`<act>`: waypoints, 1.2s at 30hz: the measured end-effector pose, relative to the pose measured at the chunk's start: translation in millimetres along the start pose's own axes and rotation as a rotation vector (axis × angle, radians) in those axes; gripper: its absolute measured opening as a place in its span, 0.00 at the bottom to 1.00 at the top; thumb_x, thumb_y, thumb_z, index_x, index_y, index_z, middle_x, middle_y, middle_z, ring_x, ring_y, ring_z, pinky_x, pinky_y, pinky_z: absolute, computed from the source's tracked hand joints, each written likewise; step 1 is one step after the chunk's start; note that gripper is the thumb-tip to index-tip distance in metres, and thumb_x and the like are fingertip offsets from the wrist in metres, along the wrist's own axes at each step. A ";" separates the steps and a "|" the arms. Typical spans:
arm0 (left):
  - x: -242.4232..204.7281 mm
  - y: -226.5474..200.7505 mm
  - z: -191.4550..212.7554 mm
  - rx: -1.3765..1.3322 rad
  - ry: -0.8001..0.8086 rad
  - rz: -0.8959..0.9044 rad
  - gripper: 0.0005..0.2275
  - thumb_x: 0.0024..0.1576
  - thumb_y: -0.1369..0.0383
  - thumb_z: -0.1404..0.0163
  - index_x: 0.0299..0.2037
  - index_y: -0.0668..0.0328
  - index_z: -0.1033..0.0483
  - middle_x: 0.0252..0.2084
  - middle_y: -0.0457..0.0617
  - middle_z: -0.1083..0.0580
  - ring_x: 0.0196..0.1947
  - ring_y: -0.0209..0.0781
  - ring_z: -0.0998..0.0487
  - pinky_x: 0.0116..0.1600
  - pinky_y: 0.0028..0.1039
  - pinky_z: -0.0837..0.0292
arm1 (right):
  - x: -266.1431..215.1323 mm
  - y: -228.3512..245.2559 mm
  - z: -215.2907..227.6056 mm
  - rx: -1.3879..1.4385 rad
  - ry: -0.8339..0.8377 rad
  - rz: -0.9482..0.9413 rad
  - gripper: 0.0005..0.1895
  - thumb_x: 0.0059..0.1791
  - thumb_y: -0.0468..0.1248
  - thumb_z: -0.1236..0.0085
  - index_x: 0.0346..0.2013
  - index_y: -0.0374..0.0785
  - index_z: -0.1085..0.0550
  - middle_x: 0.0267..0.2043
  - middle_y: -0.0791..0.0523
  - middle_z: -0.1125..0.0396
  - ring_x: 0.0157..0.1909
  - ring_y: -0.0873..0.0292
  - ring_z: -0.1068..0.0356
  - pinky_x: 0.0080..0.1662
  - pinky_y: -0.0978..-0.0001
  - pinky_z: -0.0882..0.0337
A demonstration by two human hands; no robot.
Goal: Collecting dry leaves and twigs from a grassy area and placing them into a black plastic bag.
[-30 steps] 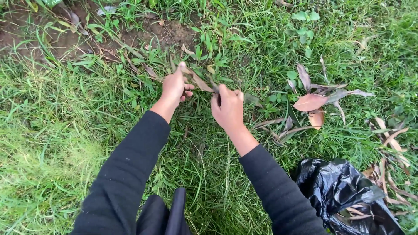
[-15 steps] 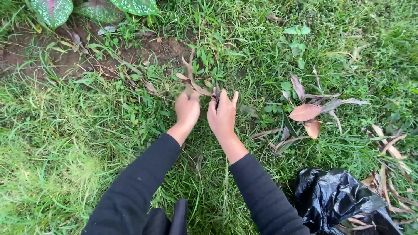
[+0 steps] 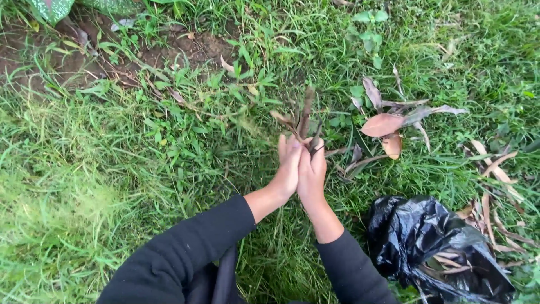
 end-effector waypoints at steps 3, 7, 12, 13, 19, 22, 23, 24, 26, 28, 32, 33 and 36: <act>-29.6 4.2 -14.5 0.007 0.062 -0.032 0.16 0.61 0.65 0.61 0.53 0.70 0.31 0.50 0.60 0.31 0.57 0.56 0.32 0.63 0.43 0.41 | -16.1 0.9 21.1 -0.014 -0.052 0.051 0.04 0.55 0.32 0.60 0.36 0.34 0.38 0.32 0.50 0.40 0.41 0.58 0.41 0.46 0.57 0.36; -63.1 12.8 -15.3 0.014 0.120 -0.059 0.17 0.62 0.66 0.62 0.55 0.70 0.32 0.51 0.59 0.32 0.58 0.54 0.32 0.64 0.42 0.41 | -26.3 -11.6 51.4 -0.036 -0.032 0.083 0.05 0.55 0.33 0.61 0.38 0.35 0.38 0.32 0.51 0.39 0.39 0.56 0.39 0.45 0.58 0.36; -61.2 43.5 51.9 0.369 -0.039 -0.286 0.09 0.58 0.77 0.61 0.41 0.62 0.25 0.39 0.49 0.31 0.46 0.47 0.27 0.57 0.36 0.35 | -47.8 -40.8 78.0 -0.055 0.044 0.058 0.08 0.55 0.31 0.66 0.32 0.40 0.40 0.18 0.58 0.42 0.20 0.63 0.45 0.29 0.70 0.39; -54.9 63.0 65.9 0.370 -0.040 -0.281 0.09 0.58 0.77 0.61 0.41 0.62 0.25 0.39 0.49 0.31 0.46 0.47 0.27 0.57 0.36 0.35 | -53.7 -46.6 81.6 -0.055 0.046 0.055 0.08 0.55 0.31 0.66 0.32 0.40 0.40 0.18 0.58 0.42 0.20 0.63 0.45 0.29 0.70 0.39; -26.3 163.9 128.8 0.913 -0.085 0.051 0.11 0.60 0.69 0.53 0.50 0.62 0.24 0.43 0.51 0.24 0.47 0.46 0.22 0.49 0.38 0.25 | -87.0 -45.8 82.1 -0.090 0.064 0.062 0.05 0.54 0.30 0.62 0.33 0.39 0.38 0.17 0.57 0.40 0.20 0.62 0.41 0.28 0.71 0.38; -34.5 126.6 119.3 0.974 -0.078 0.017 0.12 0.57 0.72 0.50 0.49 0.74 0.26 0.43 0.62 0.27 0.44 0.57 0.22 0.46 0.44 0.23 | -94.6 -41.1 81.7 -0.114 0.087 0.076 0.07 0.54 0.30 0.63 0.31 0.37 0.39 0.18 0.55 0.41 0.21 0.60 0.43 0.29 0.69 0.39; -30.0 129.7 117.4 1.031 -0.083 -0.004 0.10 0.57 0.72 0.49 0.45 0.73 0.26 0.41 0.61 0.27 0.43 0.57 0.22 0.44 0.44 0.23 | -95.9 -44.8 84.6 -0.137 0.084 0.067 0.07 0.54 0.30 0.62 0.31 0.37 0.38 0.17 0.54 0.40 0.21 0.59 0.42 0.28 0.68 0.39; -26.5 134.1 114.3 1.087 -0.086 -0.025 0.09 0.56 0.71 0.48 0.40 0.72 0.26 0.38 0.60 0.27 0.41 0.57 0.21 0.42 0.44 0.22 | -98.5 -49.3 88.7 -0.161 0.081 0.055 0.07 0.53 0.31 0.61 0.31 0.36 0.37 0.17 0.53 0.39 0.20 0.57 0.41 0.28 0.67 0.39; -24.9 138.5 113.2 1.041 -0.086 -0.040 0.07 0.55 0.73 0.48 0.38 0.70 0.26 0.38 0.59 0.28 0.41 0.58 0.22 0.43 0.45 0.23 | -98.2 -42.2 94.4 -0.156 0.084 0.056 0.07 0.53 0.30 0.61 0.31 0.37 0.37 0.17 0.53 0.39 0.20 0.58 0.42 0.28 0.67 0.39; -29.5 132.7 110.3 0.997 -0.085 -0.054 0.04 0.54 0.74 0.49 0.35 0.69 0.27 0.37 0.58 0.29 0.41 0.58 0.22 0.43 0.46 0.23 | -96.3 -32.0 104.8 -0.148 0.085 0.057 0.07 0.53 0.30 0.62 0.30 0.37 0.38 0.17 0.53 0.39 0.20 0.58 0.43 0.27 0.67 0.39; -36.1 110.6 102.2 0.893 -0.095 -0.044 0.03 0.56 0.71 0.52 0.35 0.63 0.29 0.36 0.56 0.31 0.41 0.59 0.24 0.45 0.46 0.26 | -83.9 -2.7 151.3 -0.214 0.119 0.054 0.06 0.53 0.31 0.59 0.31 0.37 0.37 0.17 0.53 0.37 0.21 0.56 0.41 0.29 0.64 0.38; -36.0 106.7 98.1 0.896 -0.099 -0.064 0.03 0.57 0.70 0.52 0.34 0.60 0.30 0.34 0.54 0.31 0.39 0.57 0.24 0.45 0.44 0.27 | -81.4 5.3 166.6 -0.258 0.156 0.066 0.04 0.52 0.31 0.58 0.32 0.38 0.36 0.17 0.53 0.36 0.21 0.55 0.40 0.31 0.62 0.36; -48.6 42.8 53.8 0.812 -0.025 -0.180 0.03 0.57 0.70 0.52 0.34 0.60 0.29 0.33 0.53 0.28 0.38 0.55 0.23 0.44 0.42 0.28 | -70.5 17.3 237.4 -0.337 0.146 0.065 0.05 0.52 0.31 0.57 0.32 0.36 0.34 0.17 0.53 0.37 0.22 0.54 0.40 0.32 0.61 0.36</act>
Point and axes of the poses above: each hand's wrist, its own x-axis towards the middle knuckle, its own z-axis out of the back of the hand, y = z × x, the point moved 8 cm from there along x, towards the middle knuckle
